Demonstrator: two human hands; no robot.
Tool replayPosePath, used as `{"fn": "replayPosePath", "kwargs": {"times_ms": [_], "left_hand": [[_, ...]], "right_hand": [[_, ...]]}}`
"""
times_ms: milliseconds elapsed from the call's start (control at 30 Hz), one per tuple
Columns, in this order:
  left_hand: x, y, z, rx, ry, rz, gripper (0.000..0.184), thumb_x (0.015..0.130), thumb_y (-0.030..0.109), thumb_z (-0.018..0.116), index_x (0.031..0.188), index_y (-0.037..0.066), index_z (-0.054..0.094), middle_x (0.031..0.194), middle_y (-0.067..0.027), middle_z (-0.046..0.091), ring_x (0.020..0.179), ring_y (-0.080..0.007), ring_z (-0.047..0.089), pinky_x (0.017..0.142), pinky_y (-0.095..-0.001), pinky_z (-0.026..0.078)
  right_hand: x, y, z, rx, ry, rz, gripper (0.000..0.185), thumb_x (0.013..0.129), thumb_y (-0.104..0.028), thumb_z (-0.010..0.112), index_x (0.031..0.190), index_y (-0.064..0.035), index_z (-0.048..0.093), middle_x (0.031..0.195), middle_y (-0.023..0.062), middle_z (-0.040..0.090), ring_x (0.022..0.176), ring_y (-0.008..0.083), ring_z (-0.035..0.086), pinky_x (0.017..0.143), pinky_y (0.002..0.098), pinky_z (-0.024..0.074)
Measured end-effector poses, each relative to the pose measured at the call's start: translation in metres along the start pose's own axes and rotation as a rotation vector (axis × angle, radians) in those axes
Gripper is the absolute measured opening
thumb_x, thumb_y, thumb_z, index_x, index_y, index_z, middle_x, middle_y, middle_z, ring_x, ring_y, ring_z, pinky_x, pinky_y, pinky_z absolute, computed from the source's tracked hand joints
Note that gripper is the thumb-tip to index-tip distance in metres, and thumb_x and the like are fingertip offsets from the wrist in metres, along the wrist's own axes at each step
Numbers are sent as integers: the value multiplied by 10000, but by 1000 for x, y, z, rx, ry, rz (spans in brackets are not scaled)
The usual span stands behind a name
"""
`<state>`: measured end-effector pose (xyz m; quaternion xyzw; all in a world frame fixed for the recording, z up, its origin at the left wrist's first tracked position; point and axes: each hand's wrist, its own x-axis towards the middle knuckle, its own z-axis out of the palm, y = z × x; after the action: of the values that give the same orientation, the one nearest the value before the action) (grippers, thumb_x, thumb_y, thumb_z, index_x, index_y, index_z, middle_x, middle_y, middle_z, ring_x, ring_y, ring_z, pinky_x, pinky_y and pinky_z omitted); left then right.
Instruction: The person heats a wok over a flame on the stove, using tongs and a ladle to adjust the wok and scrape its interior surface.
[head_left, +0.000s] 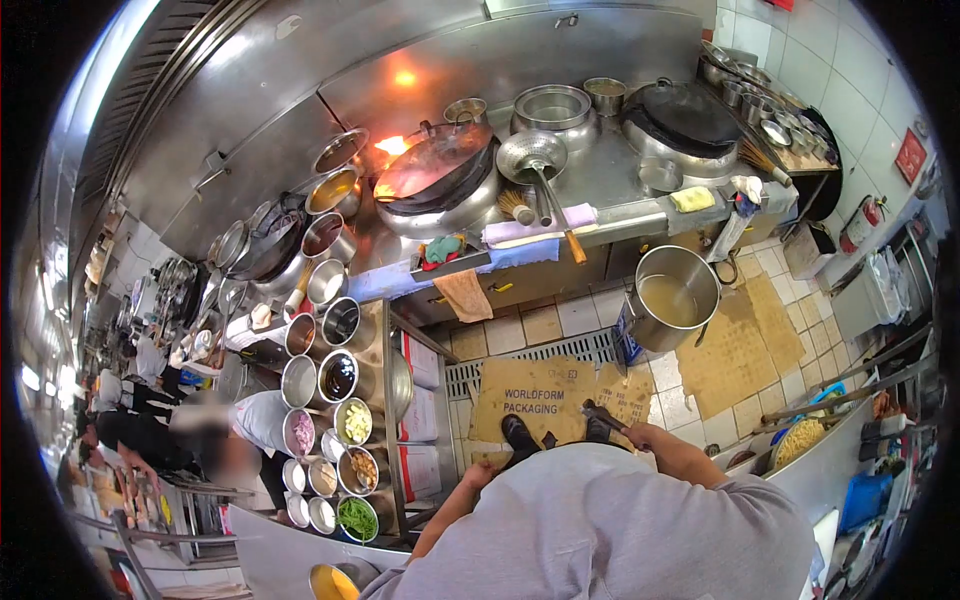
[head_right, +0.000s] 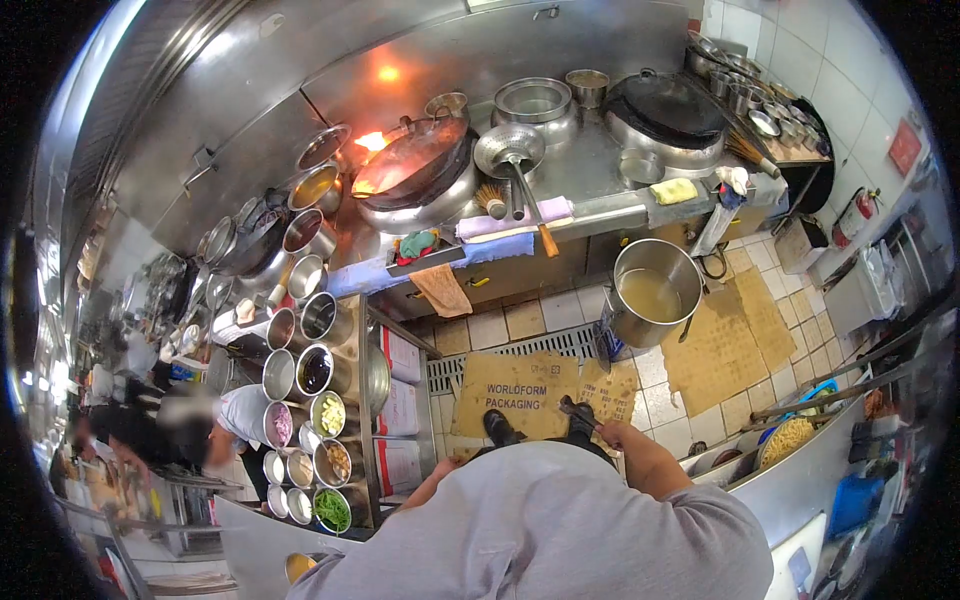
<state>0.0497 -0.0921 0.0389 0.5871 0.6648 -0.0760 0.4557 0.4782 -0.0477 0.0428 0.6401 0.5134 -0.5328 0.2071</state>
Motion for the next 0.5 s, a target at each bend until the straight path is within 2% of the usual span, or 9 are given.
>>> {"fn": "replayPosePath", "kwargs": {"times_ms": [100,167,433,500], "left_hand": [[8,-10,8,-25,39,-30,307,721,337,480,879,92,577,883,-142,566,854,-292,529,727,-346,416],[-10,10,-3,-57,45,-58,309,719,341,485,881,95,578,882,-138,568,855,-288,529,727,-345,416],[-10,5,0,-62,25,-39,340,717,380,484,886,102,579,900,-147,559,871,-290,523,741,-354,410],[-10,8,-1,43,10,-89,351,718,390,475,892,103,577,910,-152,554,874,-299,518,746,-356,410]], "right_hand": [[-6,-5,-2,-32,24,-10,580,825,-440,271,533,21,465,437,139,440,366,246,450,376,370,358],[-2,-5,-1,68,7,38,529,837,-384,305,593,38,512,447,139,482,390,259,505,378,369,401],[6,0,2,-73,2,17,562,833,-409,287,581,30,531,493,150,512,435,259,520,422,366,406],[8,2,3,-67,-5,18,564,833,-410,285,584,30,534,509,152,520,448,260,525,431,364,410]]}}
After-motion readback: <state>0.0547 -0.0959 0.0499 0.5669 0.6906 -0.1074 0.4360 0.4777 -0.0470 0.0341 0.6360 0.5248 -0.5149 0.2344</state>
